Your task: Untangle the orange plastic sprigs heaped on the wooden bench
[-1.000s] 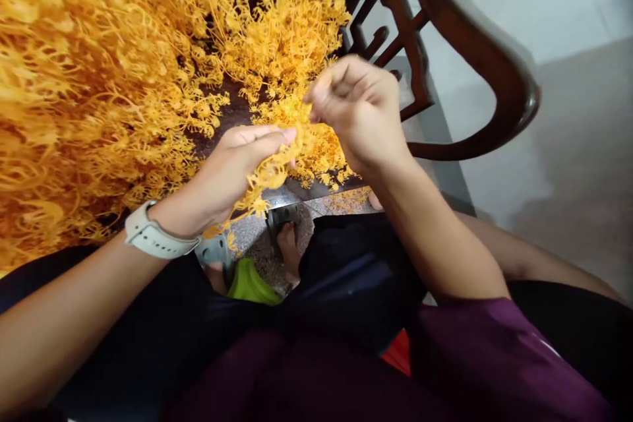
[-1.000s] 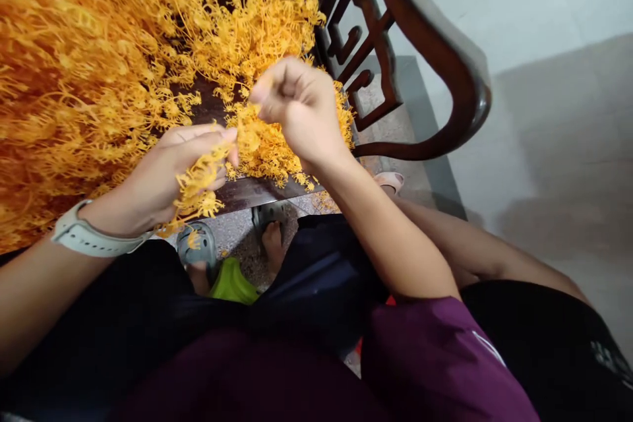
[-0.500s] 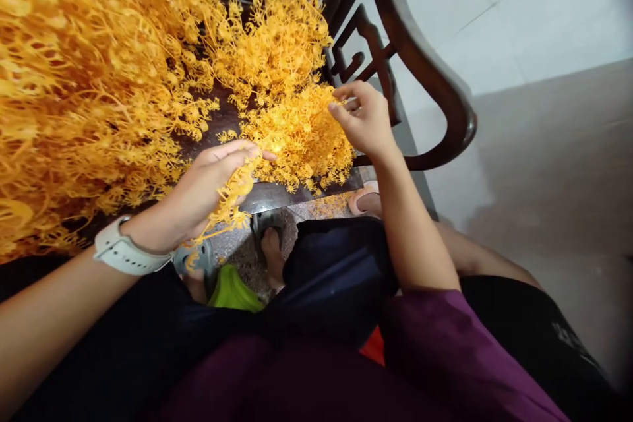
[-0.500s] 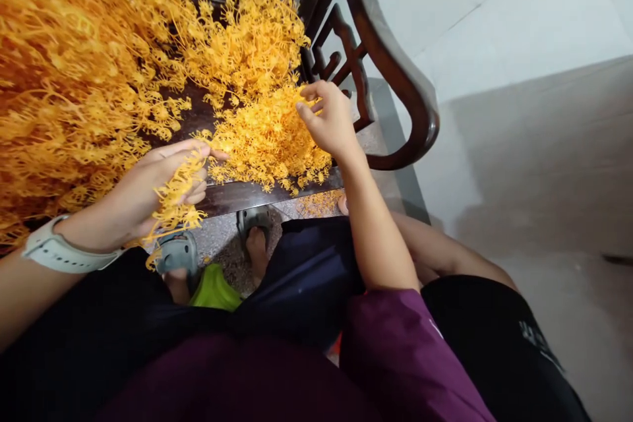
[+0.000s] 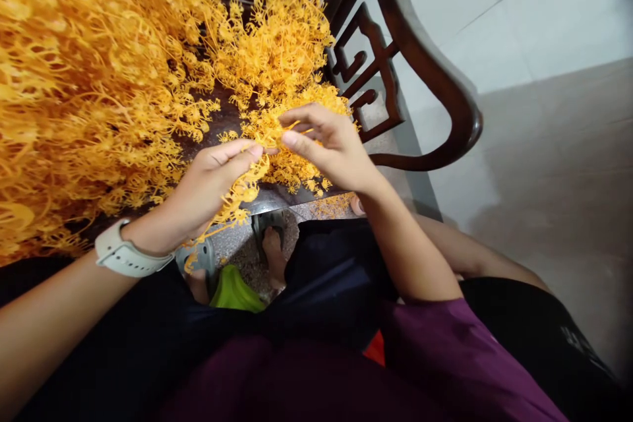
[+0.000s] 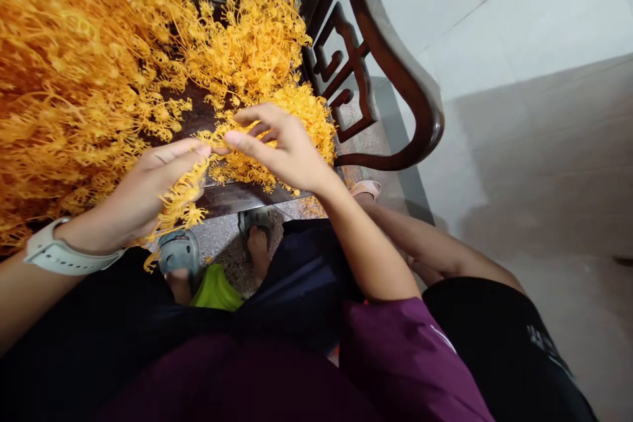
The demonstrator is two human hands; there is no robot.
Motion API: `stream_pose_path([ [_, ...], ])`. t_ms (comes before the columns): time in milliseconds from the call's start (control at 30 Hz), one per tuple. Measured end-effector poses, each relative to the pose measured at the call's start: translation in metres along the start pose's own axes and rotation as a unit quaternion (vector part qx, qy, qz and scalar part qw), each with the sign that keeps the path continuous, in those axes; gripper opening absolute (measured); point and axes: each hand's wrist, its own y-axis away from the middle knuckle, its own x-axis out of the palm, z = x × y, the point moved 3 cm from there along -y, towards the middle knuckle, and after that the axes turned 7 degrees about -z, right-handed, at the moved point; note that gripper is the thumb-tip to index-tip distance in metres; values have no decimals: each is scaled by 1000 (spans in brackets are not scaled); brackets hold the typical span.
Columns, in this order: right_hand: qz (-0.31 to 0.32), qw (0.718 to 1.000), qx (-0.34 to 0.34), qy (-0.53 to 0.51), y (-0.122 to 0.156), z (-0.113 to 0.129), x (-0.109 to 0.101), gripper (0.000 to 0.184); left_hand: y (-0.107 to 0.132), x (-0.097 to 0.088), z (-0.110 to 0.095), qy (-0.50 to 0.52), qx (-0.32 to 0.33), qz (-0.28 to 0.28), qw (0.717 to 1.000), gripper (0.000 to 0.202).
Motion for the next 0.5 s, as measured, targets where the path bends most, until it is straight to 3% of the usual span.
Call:
stream_pose_path([
  [133,20,988,-4,-155,4,15,24,33,-1,-1,3,-35,15,22,999,24],
  [267,1,985,-9,-175,-9,2,12,38,6,-3,-10,-117,55,67,989,29],
  [333,-64,986,-4,-156,-22,-19,-15,43,16,-5,-20,-139,83,90,983,31],
  [367,-132,981,2,-143,-29,-32,-35,45,21,-6,-23,-146,90,115,978,31],
  [433,-252,961,38,-106,-37,-59,-77,42,27,-15,-24,-169,72,80,980,28],
  [500,-281,956,72,-44,-37,-78,-109,36,26,-25,-20,-196,54,41,978,23],
])
